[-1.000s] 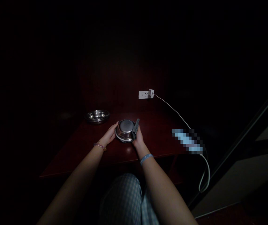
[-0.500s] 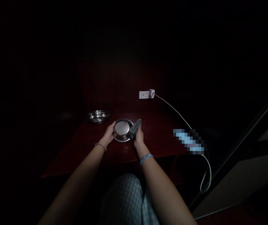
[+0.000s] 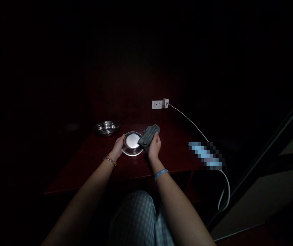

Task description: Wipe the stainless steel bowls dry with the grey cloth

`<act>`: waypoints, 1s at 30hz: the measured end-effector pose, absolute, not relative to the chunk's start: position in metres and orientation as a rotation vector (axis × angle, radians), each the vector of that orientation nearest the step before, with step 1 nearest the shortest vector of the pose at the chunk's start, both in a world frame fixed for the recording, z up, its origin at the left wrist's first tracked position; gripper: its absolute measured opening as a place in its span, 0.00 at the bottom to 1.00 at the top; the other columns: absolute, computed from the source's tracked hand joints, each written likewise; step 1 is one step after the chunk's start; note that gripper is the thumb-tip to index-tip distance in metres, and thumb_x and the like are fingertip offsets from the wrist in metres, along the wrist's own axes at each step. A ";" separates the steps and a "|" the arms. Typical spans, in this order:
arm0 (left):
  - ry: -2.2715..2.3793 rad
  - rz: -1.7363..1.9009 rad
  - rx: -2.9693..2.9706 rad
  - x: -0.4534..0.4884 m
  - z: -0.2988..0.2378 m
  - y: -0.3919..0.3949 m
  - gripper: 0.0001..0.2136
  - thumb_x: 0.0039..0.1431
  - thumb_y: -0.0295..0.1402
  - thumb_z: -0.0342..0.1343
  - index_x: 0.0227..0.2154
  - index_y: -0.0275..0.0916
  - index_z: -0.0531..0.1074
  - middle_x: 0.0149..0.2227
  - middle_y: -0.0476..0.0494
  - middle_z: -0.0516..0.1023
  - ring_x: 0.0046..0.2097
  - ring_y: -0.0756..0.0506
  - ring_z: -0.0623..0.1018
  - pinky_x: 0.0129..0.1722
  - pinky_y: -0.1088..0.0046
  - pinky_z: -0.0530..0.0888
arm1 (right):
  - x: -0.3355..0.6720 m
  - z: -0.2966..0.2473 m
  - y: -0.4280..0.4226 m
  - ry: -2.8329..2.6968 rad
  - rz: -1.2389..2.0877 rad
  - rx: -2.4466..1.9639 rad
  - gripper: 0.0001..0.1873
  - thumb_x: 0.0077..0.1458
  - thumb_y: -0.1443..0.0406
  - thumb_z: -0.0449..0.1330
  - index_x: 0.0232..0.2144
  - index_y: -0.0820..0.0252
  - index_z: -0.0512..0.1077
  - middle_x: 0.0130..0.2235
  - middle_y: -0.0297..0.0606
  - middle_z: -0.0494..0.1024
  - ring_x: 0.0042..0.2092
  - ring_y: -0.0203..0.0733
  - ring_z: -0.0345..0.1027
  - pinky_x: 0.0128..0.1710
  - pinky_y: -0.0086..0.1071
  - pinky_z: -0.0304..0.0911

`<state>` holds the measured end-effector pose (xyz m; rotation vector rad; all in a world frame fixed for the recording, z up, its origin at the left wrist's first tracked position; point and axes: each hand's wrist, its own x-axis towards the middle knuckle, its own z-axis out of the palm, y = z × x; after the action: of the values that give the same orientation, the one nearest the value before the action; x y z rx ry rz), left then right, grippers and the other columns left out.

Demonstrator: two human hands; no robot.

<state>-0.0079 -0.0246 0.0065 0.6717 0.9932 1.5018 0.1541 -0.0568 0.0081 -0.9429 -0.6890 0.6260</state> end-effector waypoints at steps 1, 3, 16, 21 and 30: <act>0.989 1.504 0.678 -0.008 0.006 -0.024 0.09 0.63 0.37 0.68 0.35 0.36 0.79 0.26 0.49 0.81 0.27 0.49 0.78 0.27 0.76 0.75 | 0.153 0.009 -0.059 -0.728 0.612 -0.973 0.31 0.63 0.40 0.53 0.37 0.60 0.79 0.38 0.45 0.87 0.41 0.47 0.78 0.47 0.38 0.70; 0.986 1.506 0.685 -0.008 0.004 -0.022 0.08 0.63 0.37 0.67 0.36 0.36 0.79 0.27 0.48 0.82 0.28 0.48 0.79 0.29 0.75 0.76 | 0.152 0.009 -0.061 -0.785 0.595 -1.017 0.32 0.64 0.39 0.51 0.35 0.60 0.78 0.37 0.44 0.86 0.40 0.47 0.78 0.45 0.37 0.69; 0.945 1.466 0.710 -0.005 0.005 -0.022 0.07 0.70 0.30 0.59 0.38 0.36 0.82 0.33 0.44 0.86 0.33 0.47 0.83 0.39 0.73 0.80 | 0.148 0.001 -0.064 -1.202 0.430 -1.235 0.28 0.72 0.48 0.47 0.48 0.57 0.80 0.50 0.50 0.86 0.55 0.53 0.78 0.59 0.44 0.70; 0.888 1.419 0.741 -0.001 0.010 -0.029 0.06 0.70 0.30 0.59 0.39 0.36 0.81 0.35 0.43 0.88 0.33 0.47 0.84 0.37 0.74 0.81 | 0.142 -0.003 -0.067 -1.454 0.302 -1.153 0.26 0.73 0.54 0.51 0.61 0.61 0.77 0.63 0.52 0.81 0.66 0.52 0.73 0.70 0.47 0.64; 0.862 1.415 0.736 -0.003 0.008 -0.027 0.05 0.66 0.30 0.63 0.37 0.35 0.82 0.33 0.45 0.86 0.32 0.47 0.82 0.38 0.73 0.79 | 0.142 -0.001 -0.076 -1.687 0.083 -1.174 0.30 0.74 0.56 0.52 0.70 0.64 0.69 0.72 0.54 0.71 0.74 0.54 0.64 0.75 0.51 0.59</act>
<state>-0.0033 -0.0271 0.0083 0.7359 0.8616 1.4150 0.1421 -0.0759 -0.0010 -1.1743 -1.6868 0.0835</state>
